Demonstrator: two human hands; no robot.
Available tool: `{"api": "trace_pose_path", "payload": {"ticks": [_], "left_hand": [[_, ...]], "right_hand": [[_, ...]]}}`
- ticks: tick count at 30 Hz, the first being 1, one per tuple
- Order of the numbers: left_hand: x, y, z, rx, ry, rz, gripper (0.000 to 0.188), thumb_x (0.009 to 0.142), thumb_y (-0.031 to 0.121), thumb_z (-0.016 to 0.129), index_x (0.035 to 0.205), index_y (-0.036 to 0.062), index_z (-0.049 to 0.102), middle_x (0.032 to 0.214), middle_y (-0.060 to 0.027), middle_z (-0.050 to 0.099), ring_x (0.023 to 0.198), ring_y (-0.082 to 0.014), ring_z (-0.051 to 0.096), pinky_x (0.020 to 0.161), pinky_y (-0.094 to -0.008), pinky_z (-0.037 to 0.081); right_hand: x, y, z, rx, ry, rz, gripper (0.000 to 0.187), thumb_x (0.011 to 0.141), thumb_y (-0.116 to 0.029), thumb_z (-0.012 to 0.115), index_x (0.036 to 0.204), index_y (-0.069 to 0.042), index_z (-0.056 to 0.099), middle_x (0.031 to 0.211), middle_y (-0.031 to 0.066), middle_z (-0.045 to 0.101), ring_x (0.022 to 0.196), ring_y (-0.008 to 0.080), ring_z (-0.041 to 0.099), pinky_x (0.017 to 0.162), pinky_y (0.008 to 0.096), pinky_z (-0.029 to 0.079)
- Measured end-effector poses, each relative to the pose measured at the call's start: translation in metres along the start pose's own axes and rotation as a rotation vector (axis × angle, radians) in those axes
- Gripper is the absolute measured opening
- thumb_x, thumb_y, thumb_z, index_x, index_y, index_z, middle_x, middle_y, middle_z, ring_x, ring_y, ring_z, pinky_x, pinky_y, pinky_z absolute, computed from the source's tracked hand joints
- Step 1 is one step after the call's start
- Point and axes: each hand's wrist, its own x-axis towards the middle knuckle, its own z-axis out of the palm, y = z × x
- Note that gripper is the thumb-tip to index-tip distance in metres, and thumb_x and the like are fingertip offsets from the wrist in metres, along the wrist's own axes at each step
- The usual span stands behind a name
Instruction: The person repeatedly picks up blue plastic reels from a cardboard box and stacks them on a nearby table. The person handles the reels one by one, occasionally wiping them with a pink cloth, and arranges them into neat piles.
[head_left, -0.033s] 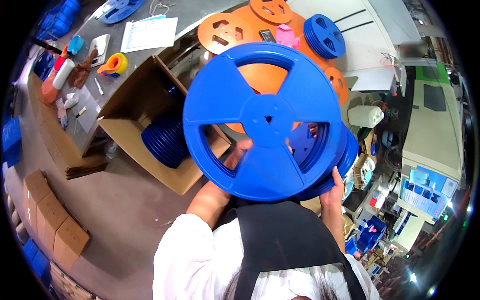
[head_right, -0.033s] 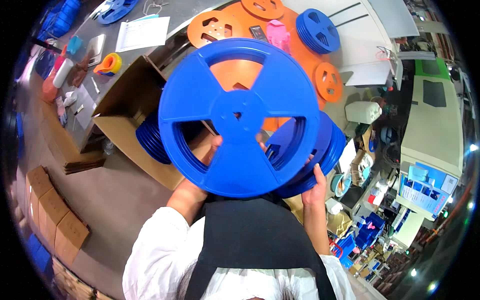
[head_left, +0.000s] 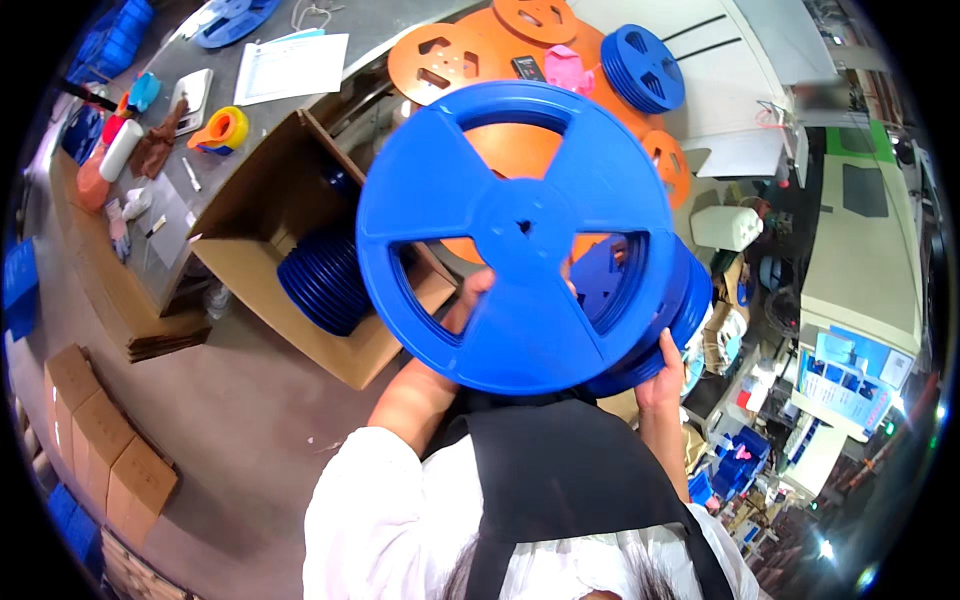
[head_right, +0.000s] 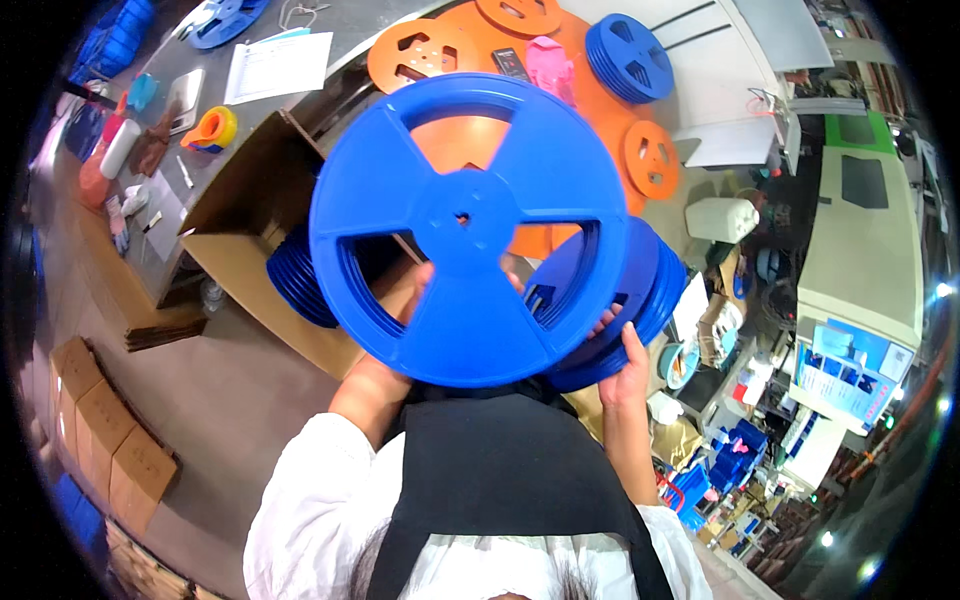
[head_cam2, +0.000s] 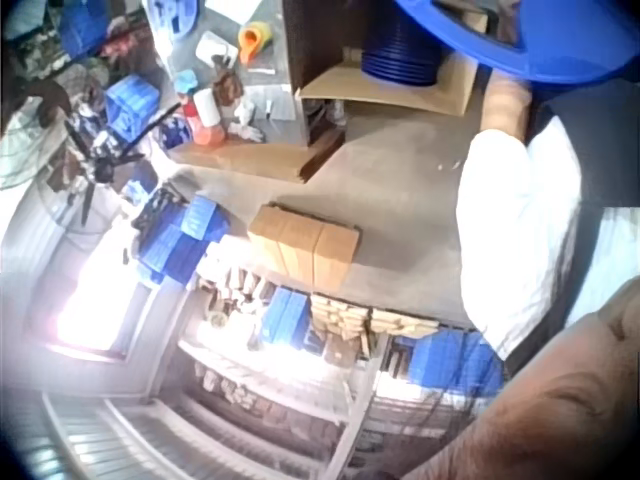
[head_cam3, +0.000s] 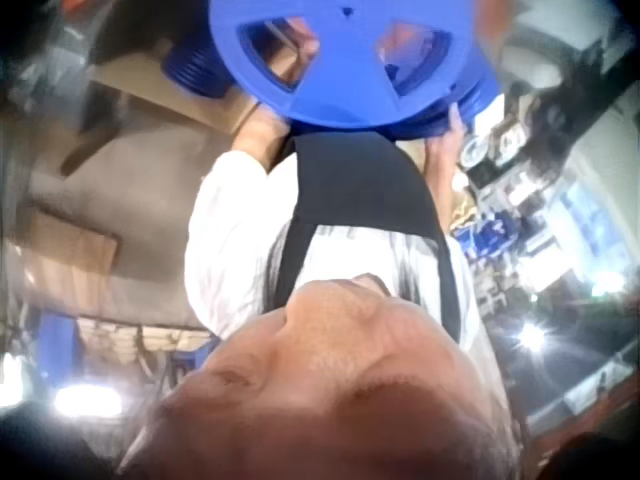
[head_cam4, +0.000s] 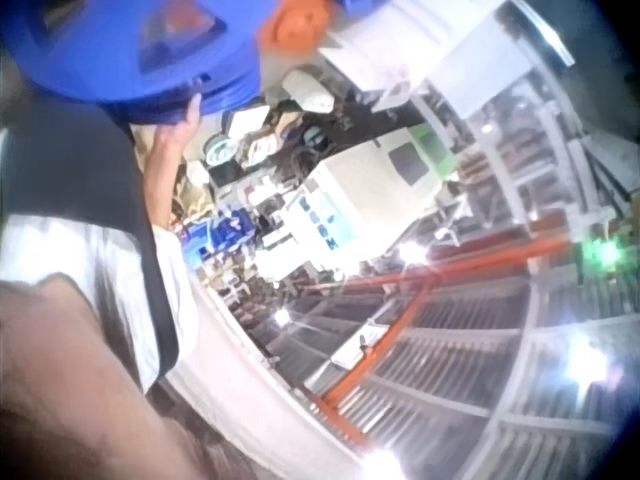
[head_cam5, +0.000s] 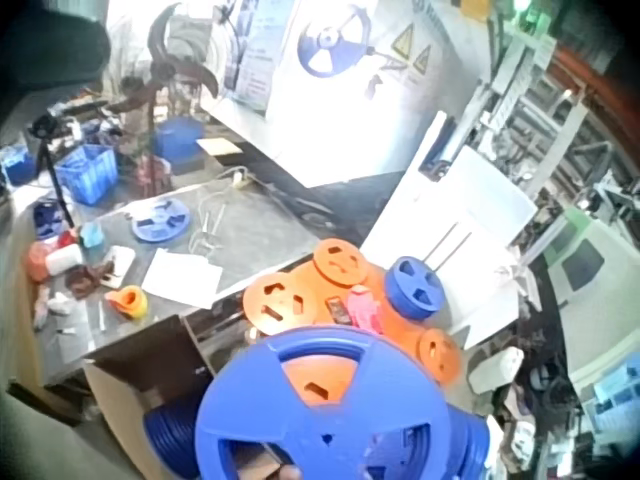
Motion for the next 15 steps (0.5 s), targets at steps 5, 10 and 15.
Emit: {"api": "trace_pose_path", "payload": {"ticks": [5,10,15], "left_hand": [[-0.003,0.020,-0.011,-0.085,0.061,0.101,0.058,0.091,0.041,0.052,0.135,0.0042,0.042,0.118,-0.0175,0.054,0.113,-0.0338,0.053,0.098,-0.0488,0.043],[-0.016,0.035,-0.015,-0.072,0.047,0.178,0.060,0.091,0.043,0.052,0.134,0.0034,0.043,0.120,-0.0170,0.053,0.114,-0.0327,0.053,0.098,-0.0476,0.044],[-0.081,0.054,-0.012,0.180,0.411,0.253,0.059,0.091,0.043,0.052,0.133,0.0031,0.044,0.120,-0.0150,0.055,0.112,-0.0305,0.055,0.098,-0.0441,0.044]], "right_hand": [[0.002,0.005,0.000,-0.035,-0.036,0.041,0.044,0.092,-0.023,0.055,0.128,0.001,0.045,0.111,0.0166,0.062,0.101,0.0284,0.060,0.093,0.0418,0.046],[0.007,0.013,0.012,-0.053,-0.076,0.075,0.043,0.093,-0.023,0.054,0.128,0.001,0.045,0.112,0.0170,0.062,0.103,0.0290,0.061,0.094,0.0427,0.046],[0.009,0.014,0.035,-0.137,-0.043,0.145,0.042,0.094,-0.023,0.051,0.129,-0.001,0.046,0.115,0.0169,0.061,0.106,0.0294,0.060,0.094,0.0437,0.046]]}}
